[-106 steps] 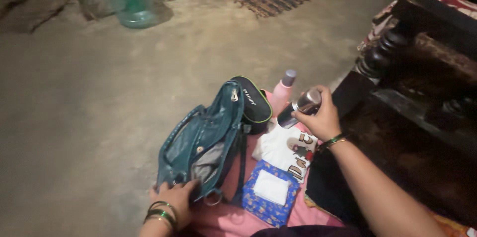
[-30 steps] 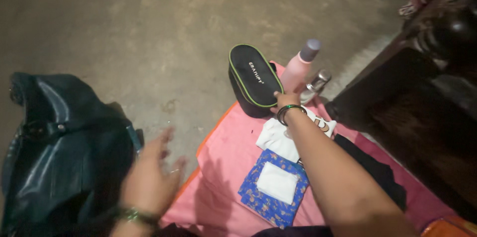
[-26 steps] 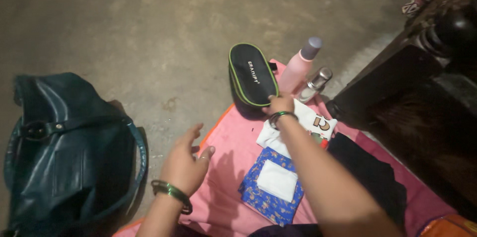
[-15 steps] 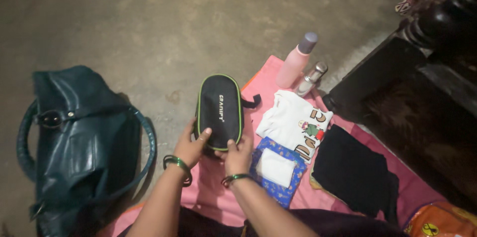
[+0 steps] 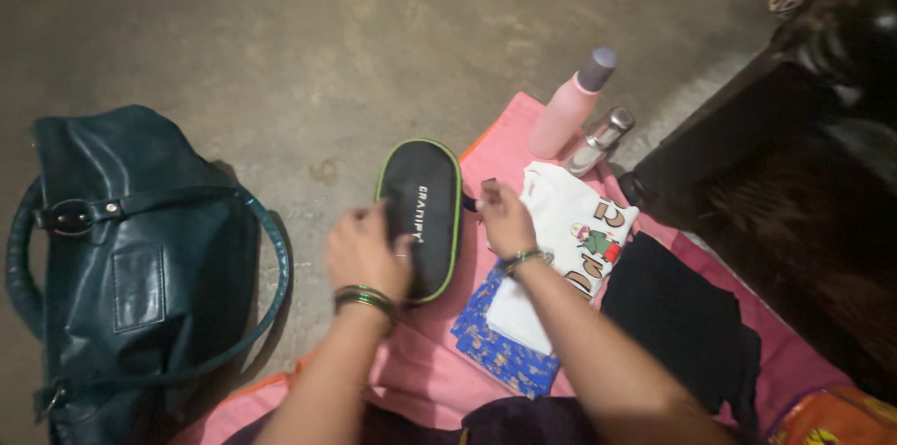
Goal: The person sits on the floor and unpacks a teal handbag, taking out a yellow cloth, folded clothes, a blue fabric item, a pink bottle, a small black pouch, and a lunchbox with food, laying each item on a pink mat beside them.
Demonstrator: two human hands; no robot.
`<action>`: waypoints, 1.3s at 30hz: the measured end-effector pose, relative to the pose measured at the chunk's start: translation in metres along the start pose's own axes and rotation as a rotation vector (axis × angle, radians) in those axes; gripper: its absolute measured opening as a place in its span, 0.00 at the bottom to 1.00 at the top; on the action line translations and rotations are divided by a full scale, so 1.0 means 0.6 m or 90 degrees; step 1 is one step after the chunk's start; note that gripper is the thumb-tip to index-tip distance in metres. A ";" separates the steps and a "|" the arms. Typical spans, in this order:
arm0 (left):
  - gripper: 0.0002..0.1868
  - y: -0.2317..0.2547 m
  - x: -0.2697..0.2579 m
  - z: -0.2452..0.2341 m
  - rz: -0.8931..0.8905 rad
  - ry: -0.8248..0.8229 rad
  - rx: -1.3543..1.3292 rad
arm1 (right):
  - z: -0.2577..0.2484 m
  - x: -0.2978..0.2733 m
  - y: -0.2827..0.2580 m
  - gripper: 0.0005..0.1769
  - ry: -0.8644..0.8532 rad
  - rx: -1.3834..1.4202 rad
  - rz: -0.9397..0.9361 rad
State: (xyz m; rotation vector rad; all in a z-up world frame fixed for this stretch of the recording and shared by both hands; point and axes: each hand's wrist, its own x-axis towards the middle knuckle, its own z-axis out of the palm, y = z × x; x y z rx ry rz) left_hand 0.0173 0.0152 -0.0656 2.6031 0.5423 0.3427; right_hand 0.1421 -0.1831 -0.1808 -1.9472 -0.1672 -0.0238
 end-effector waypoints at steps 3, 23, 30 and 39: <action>0.34 0.048 -0.009 0.012 0.115 -0.061 -0.015 | 0.023 0.083 0.001 0.21 -0.105 -0.094 0.048; 0.23 0.025 -0.018 0.084 0.107 -0.148 0.124 | 0.019 0.086 0.053 0.05 -0.247 0.058 0.091; 0.27 0.021 -0.005 0.091 0.147 -0.161 0.124 | -0.015 0.090 0.001 0.09 -0.142 -0.299 -0.241; 0.20 -0.031 0.043 0.050 0.092 -0.141 0.153 | -0.042 0.133 -0.043 0.17 -0.154 -0.422 -0.334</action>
